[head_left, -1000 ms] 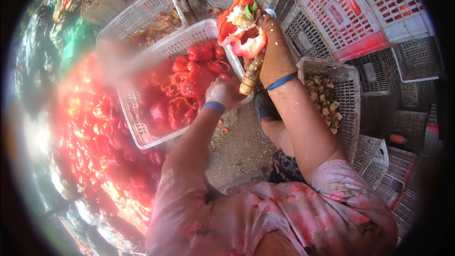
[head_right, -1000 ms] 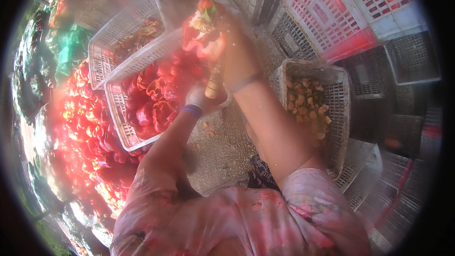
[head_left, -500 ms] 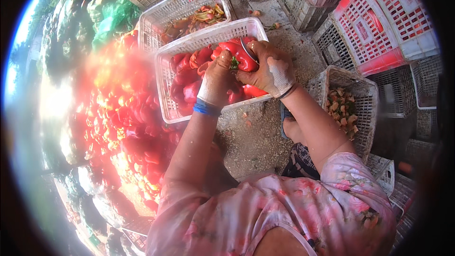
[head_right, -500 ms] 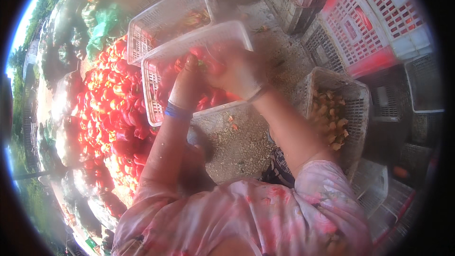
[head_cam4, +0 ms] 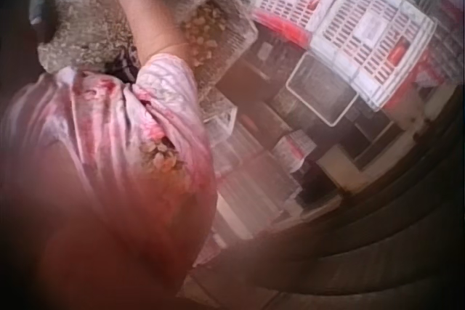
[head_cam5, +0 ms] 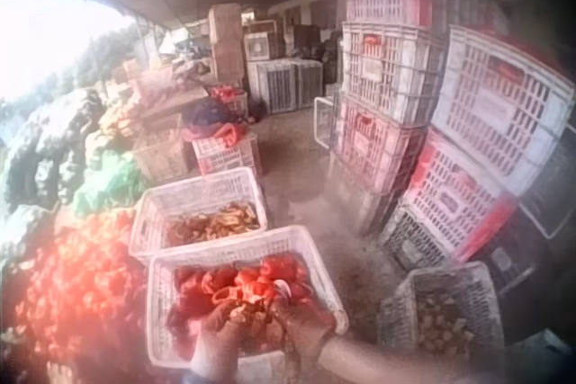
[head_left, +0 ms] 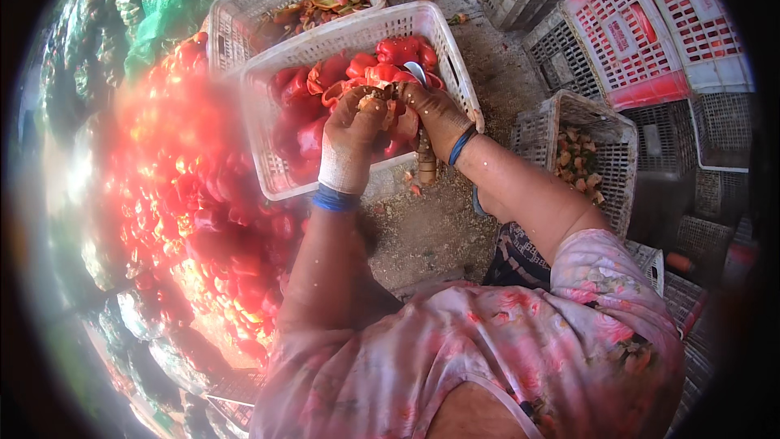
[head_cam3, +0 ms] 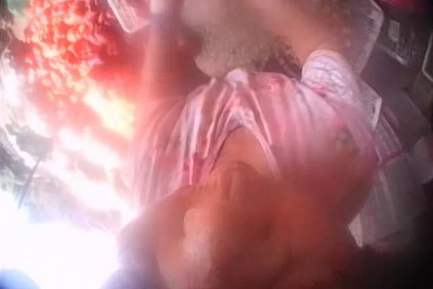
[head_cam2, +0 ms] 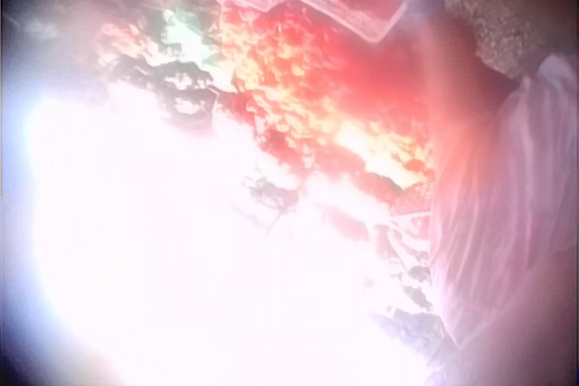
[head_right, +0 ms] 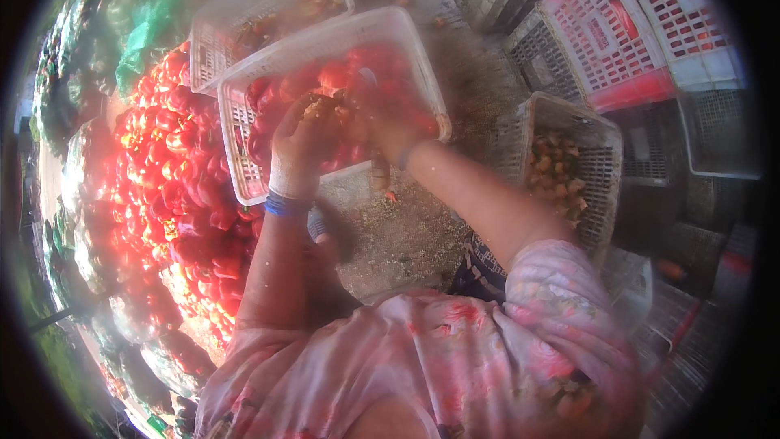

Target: The person removes the stems and cores from red bell peppers using a knife and places the peppers into a plastic crate.

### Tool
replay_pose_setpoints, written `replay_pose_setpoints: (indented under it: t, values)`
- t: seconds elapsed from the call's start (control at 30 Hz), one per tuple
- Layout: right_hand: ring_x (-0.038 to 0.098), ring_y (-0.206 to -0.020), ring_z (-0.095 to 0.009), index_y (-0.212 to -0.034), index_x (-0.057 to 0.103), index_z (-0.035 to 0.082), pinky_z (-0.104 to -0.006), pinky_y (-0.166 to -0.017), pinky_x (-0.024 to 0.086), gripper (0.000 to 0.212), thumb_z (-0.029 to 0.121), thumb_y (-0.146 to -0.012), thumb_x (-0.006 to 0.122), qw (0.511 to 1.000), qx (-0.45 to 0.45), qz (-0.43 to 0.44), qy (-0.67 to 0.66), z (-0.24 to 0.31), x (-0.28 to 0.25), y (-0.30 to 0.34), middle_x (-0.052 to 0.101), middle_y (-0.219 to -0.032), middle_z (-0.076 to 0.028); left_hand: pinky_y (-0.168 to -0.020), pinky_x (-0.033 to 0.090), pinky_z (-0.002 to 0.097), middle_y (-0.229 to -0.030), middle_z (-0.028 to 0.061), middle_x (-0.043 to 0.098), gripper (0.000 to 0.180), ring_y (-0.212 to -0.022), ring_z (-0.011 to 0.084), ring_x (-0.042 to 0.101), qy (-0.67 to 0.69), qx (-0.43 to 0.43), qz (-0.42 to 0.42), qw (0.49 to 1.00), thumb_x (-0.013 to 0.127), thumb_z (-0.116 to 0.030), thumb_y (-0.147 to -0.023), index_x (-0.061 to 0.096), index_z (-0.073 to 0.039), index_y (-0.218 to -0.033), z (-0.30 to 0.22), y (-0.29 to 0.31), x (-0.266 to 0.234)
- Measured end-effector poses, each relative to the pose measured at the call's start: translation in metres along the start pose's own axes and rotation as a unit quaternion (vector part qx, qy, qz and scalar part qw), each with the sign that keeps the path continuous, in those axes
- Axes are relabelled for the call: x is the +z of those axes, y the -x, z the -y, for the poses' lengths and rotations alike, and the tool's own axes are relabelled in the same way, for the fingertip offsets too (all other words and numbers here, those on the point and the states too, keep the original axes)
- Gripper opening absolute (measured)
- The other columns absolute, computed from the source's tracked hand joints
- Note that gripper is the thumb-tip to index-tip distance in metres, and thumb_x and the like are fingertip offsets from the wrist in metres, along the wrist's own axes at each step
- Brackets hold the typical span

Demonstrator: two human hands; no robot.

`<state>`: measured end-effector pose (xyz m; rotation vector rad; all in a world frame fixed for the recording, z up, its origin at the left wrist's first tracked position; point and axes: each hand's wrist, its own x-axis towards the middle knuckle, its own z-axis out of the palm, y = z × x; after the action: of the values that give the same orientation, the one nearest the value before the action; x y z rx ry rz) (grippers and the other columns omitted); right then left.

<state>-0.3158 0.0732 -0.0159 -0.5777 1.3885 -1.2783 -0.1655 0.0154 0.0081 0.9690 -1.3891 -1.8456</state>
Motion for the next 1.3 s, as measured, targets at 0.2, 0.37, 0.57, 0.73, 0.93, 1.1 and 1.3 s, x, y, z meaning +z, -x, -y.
replay_pose_setpoints:
  t: [0.2,0.37,0.57,0.73,0.93,1.1,1.3]
  values:
    - [0.067,-0.094,-0.038,-0.119,0.063,0.003,-0.0428,-0.08,0.053,0.067,0.053,-0.076,0.073,0.848,-0.172,-0.202,0.46,0.017,-0.004,-0.055,0.07,-0.1,-0.022,-0.056,0.049,0.0272,-0.085,0.0044,0.06,0.029,-0.066,0.0147,0.061,0.114,-0.009,-0.07,0.991,0.055,-0.028,-0.097,0.058,-0.004,-0.113,0.015,-0.003,-0.029]
    - [0.062,-0.112,-0.035,-0.126,0.062,0.007,-0.0415,-0.091,0.05,0.061,0.054,-0.087,0.059,0.775,0.068,-0.196,0.596,-0.056,-0.048,-0.135,0.064,-0.121,-0.021,-0.056,0.051,0.0294,-0.089,0.0068,0.06,0.029,-0.068,0.019,0.064,0.184,-0.05,-0.141,0.971,0.053,-0.028,-0.098,0.057,-0.004,-0.114,0.011,-0.001,-0.026]
    - [0.057,-0.12,-0.039,-0.126,0.062,0.008,-0.0486,-0.098,0.048,0.047,0.038,-0.098,0.039,0.697,0.267,-0.081,0.661,-0.104,-0.064,-0.19,0.06,-0.132,-0.017,-0.059,0.055,0.0306,-0.093,0.0085,0.061,0.029,-0.071,0.0204,0.065,0.171,-0.009,-0.139,0.975,0.055,-0.021,-0.096,0.055,-0.001,-0.116,0.013,-0.005,-0.018]
    - [0.062,-0.108,-0.029,-0.123,0.063,0.009,-0.0427,-0.092,0.049,0.041,0.037,-0.098,0.048,0.772,0.087,-0.092,0.623,-0.043,-0.043,-0.11,0.066,-0.117,-0.013,-0.057,0.05,0.0305,-0.084,0.0089,0.063,0.035,-0.069,0.0187,0.063,0.108,0.087,-0.095,0.986,0.066,-0.019,-0.086,0.055,0.002,-0.111,-0.004,-0.035,0.049]
    - [0.056,-0.063,-0.02,-0.109,0.062,0.006,-0.0368,-0.054,0.046,0.028,0.025,-0.089,0.063,0.966,0.22,-0.125,0.043,-0.075,-0.029,-0.046,0.068,-0.085,-0.011,-0.1,0.046,0.0391,-0.117,0.0291,0.061,0.072,-0.116,0.0389,0.058,-0.02,-0.004,0.248,0.969,0.074,-0.039,-0.072,0.054,0.006,-0.126,-0.055,0.006,0.146]
    - [0.062,-0.093,-0.02,-0.12,0.054,0.005,-0.0368,-0.089,0.045,0.035,0.031,-0.097,0.052,0.922,0.158,0.178,-0.304,-0.042,-0.173,-0.057,0.064,-0.106,-0.009,-0.082,0.055,0.0341,-0.108,0.0167,0.069,0.047,-0.091,0.0251,0.069,-0.116,0.127,0.147,0.974,0.072,-0.038,-0.075,0.071,-0.002,-0.104,-0.094,0.021,0.043]
    - [0.062,-0.079,-0.016,-0.125,0.056,0.002,-0.0342,-0.076,0.051,0.036,0.026,-0.1,0.046,0.914,0.208,0.027,-0.348,-0.027,-0.085,0.0,0.065,-0.106,-0.009,-0.06,0.051,0.025,-0.083,0.0042,0.068,0.033,-0.066,0.0131,0.063,-0.086,-0.035,-0.291,0.952,0.069,-0.032,-0.084,0.069,-0.003,-0.1,0.065,0.107,-0.239]
